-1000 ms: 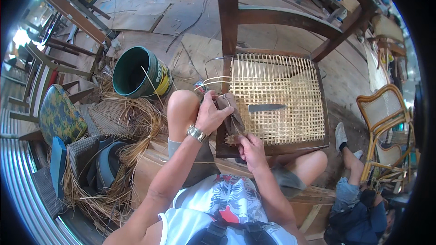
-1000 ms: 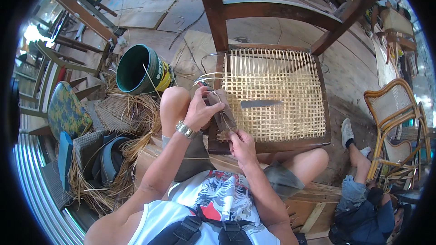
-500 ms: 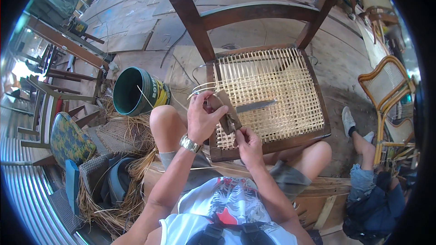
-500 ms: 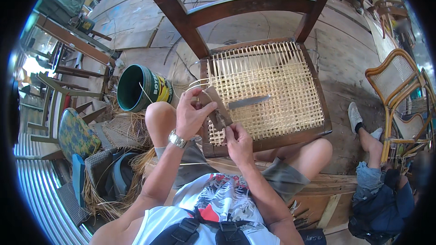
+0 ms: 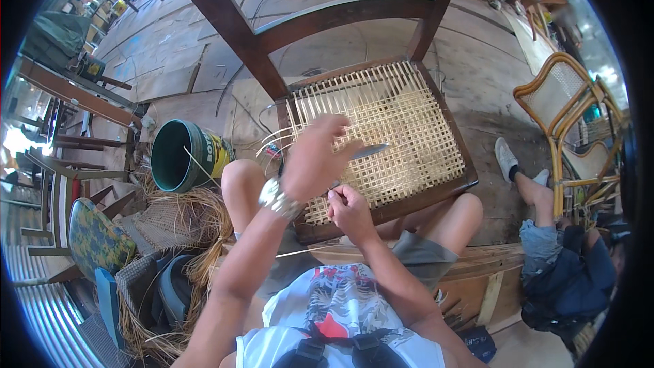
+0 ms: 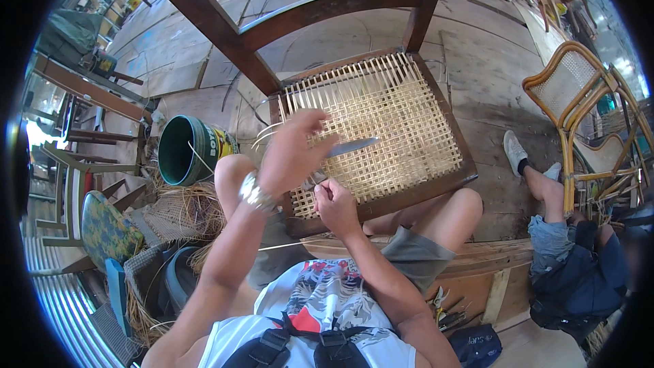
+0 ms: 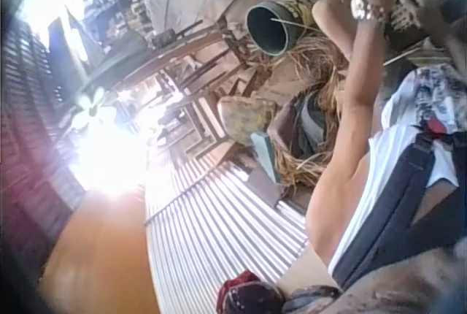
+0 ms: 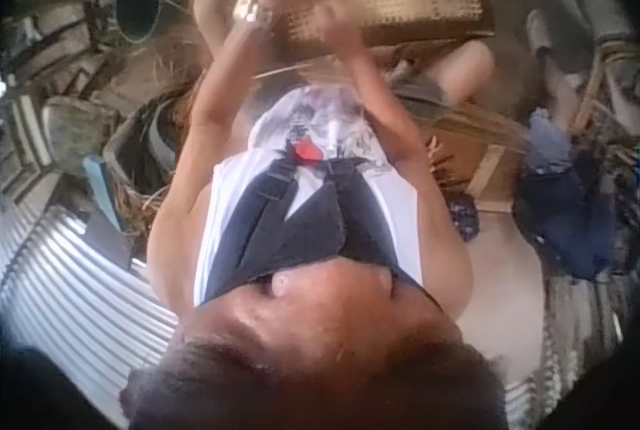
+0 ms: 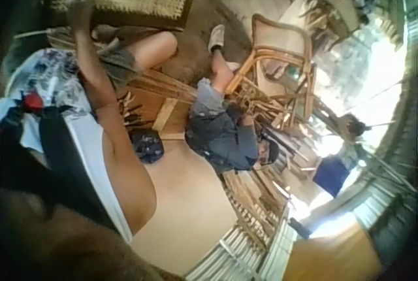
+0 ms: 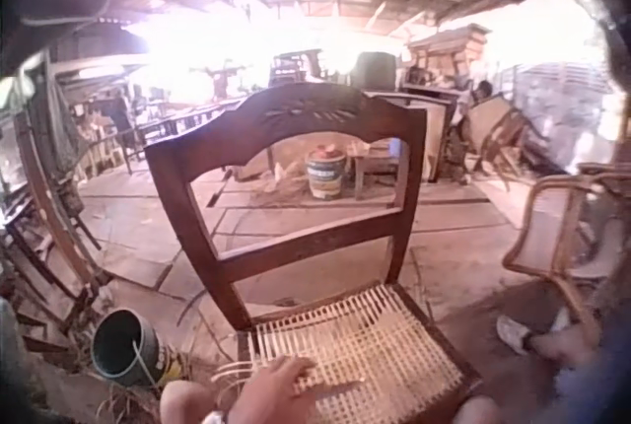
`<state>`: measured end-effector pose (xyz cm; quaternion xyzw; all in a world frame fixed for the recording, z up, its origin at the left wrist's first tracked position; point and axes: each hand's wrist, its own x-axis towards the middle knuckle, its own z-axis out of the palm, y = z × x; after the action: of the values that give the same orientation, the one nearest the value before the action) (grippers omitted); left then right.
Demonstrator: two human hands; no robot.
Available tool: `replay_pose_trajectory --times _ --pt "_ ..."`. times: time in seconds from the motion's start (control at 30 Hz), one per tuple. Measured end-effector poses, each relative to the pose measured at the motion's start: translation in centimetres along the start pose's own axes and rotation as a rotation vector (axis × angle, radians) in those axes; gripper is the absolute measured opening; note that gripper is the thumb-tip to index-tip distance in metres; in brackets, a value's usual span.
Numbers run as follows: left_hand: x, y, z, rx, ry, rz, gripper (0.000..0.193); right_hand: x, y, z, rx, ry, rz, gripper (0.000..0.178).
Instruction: The person is weaving a cane seat for a wooden chair using thin strips of material.
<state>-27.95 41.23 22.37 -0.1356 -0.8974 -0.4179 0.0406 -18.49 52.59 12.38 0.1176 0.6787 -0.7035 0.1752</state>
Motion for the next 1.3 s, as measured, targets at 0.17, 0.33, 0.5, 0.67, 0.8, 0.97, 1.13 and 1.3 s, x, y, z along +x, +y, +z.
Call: replay_pose_trajectory --times 0.17,0.33,0.5,0.67,0.8,0.97,1.13,1.3 --pt "6.0 -1.5 6.4 0.468 -0.553 0.23 0.045 0.3 0.3 0.1 0.008 -0.018 0.006 0.014" --pt "8.2 -3.3 7.7 0.544 -0.851 0.291 0.048 0.3 -0.1 -0.2 0.057 -0.027 0.046 0.015" --pt "8.1 -2.3 5.5 0.313 -0.758 0.306 0.021 0.1 -1.0 -0.2 0.049 -0.017 0.123 0.017" --pt "5.4 -4.1 -2.6 -0.146 -0.357 0.007 0.019 -0.2 -1.2 -0.2 0.079 -0.017 0.126 0.014" --pt "-3.3 -8.0 -7.3 -0.275 -0.233 -0.285 0.028 0.1 -1.4 -0.5 0.172 -0.052 0.191 0.013" --pt "-8.7 -9.7 -6.2 -0.554 -0.29 -0.516 0.028 0.1 -1.8 -0.5 0.187 -0.063 0.238 0.011" --pt "-8.7 -9.5 -4.2 -0.427 -0.178 -0.478 0.031 0.0 -1.9 -0.5 0.172 -0.053 0.245 0.01" --pt "-7.3 -11.1 -3.1 -0.074 -0.18 -0.186 0.023 0.1 -1.8 -0.5 0.164 -0.044 0.245 0.011"
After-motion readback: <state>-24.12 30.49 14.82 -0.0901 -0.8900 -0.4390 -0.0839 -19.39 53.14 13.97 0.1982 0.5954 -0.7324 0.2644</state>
